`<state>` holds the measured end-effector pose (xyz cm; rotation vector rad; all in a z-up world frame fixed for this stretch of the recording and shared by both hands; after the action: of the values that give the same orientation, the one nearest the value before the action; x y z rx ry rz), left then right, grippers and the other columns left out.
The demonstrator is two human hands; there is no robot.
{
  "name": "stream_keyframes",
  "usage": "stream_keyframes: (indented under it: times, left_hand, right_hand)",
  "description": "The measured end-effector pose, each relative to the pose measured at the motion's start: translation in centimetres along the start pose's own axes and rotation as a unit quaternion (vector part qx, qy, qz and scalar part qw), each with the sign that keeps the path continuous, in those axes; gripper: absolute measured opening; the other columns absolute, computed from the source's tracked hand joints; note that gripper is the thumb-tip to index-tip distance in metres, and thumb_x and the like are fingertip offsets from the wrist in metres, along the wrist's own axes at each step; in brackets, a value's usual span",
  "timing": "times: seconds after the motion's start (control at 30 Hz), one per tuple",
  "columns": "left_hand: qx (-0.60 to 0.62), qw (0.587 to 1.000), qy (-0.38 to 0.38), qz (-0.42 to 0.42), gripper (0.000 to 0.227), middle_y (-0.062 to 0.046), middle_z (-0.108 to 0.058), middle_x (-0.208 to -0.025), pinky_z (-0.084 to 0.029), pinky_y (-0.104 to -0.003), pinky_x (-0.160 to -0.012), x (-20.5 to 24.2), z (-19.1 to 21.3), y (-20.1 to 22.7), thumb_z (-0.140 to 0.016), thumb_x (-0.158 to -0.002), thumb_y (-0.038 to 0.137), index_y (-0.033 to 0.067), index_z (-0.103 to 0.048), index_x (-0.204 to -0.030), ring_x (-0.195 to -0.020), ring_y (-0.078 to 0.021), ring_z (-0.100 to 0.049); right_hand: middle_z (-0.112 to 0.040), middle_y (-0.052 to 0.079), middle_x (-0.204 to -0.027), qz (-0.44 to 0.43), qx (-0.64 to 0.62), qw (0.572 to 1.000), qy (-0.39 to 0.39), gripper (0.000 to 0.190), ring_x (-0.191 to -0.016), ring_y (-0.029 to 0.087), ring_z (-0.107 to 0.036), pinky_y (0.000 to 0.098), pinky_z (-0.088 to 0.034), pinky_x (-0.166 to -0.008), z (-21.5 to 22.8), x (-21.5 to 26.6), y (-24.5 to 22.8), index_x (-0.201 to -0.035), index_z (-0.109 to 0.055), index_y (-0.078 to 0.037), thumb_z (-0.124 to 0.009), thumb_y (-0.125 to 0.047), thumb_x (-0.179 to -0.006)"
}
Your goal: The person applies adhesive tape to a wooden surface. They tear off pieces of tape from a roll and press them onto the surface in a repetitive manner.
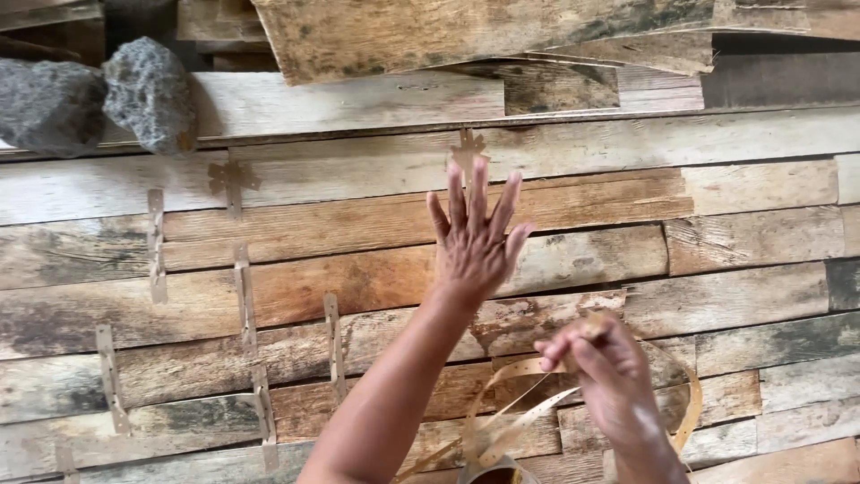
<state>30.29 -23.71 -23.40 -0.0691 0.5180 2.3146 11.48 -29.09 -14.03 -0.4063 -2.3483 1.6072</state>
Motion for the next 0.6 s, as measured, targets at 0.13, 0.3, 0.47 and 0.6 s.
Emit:
stream_keyframes:
  times: [0.13,0.3,0.47,0.6]
  left_hand:
    - [-0.087,0.996,0.009,-0.03,0.08,-0.014,0.029,-0.167,0.019,-0.063,-0.123,1.0,-2.4,-0.7,-0.022,-0.111,0.071,0.0253,0.015,-0.165,-0.157,-0.0369,0.019]
    - [0.219,0.973,-0.065,-0.013,0.056,0.001,-0.007,-0.17,0.014,-0.063,-0.122,1.9,2.7,1.5,-0.02,-0.109,0.048,0.0228,-0.029,-0.158,-0.155,-0.0251,0.01]
    - [0.645,0.74,-0.174,0.076,0.037,-0.009,-0.059,-0.138,-0.063,-0.043,-0.091,7.3,17.9,7.1,-0.058,-0.091,0.049,0.0185,-0.073,-0.105,-0.122,-0.0236,-0.06]
    - [0.639,0.757,-0.094,0.098,0.01,-0.006,-0.062,-0.113,-0.062,-0.027,-0.089,11.8,23.4,8.3,-0.072,-0.091,0.02,0.0108,-0.073,-0.095,-0.106,-0.017,-0.062]
  right_hand:
    - [-0.075,0.017,-0.109,0.015,-0.031,0.999,0.038,0.012,-0.104,0.038,-0.073,0.0563,-0.054,-0.103,0.5,1.5,-2.1,-0.108,-0.066,-0.006,-0.067,-0.014,-0.099]
    - [-0.073,0.014,-0.089,0.046,0.017,0.996,0.073,0.005,-0.082,0.029,-0.076,0.0519,-0.063,-0.096,-1.1,1.2,-5.0,-0.101,-0.059,-0.005,-0.058,-0.009,-0.103]
    - [-0.074,0.012,-0.084,-0.005,0.154,0.987,0.039,0.008,-0.069,0.022,-0.077,0.035,-0.072,-0.062,-2.8,2.3,-5.9,-0.097,-0.068,-0.004,-0.069,-0.011,-0.093]
    - [-0.075,0.013,-0.086,0.002,0.196,0.981,0.0,0.015,-0.071,0.022,-0.077,0.033,-0.073,-0.065,-6.5,5.2,-7.8,-0.104,-0.072,0.001,-0.07,0.003,-0.089]
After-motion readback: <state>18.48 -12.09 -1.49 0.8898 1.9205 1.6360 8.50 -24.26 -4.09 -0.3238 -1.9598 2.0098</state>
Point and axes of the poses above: each hand's wrist, its own x-axis away from the middle knuckle, its own z-axis out of the back of the hand, y = z × x, the point moved 6 cm from there along -x, towards the middle knuckle
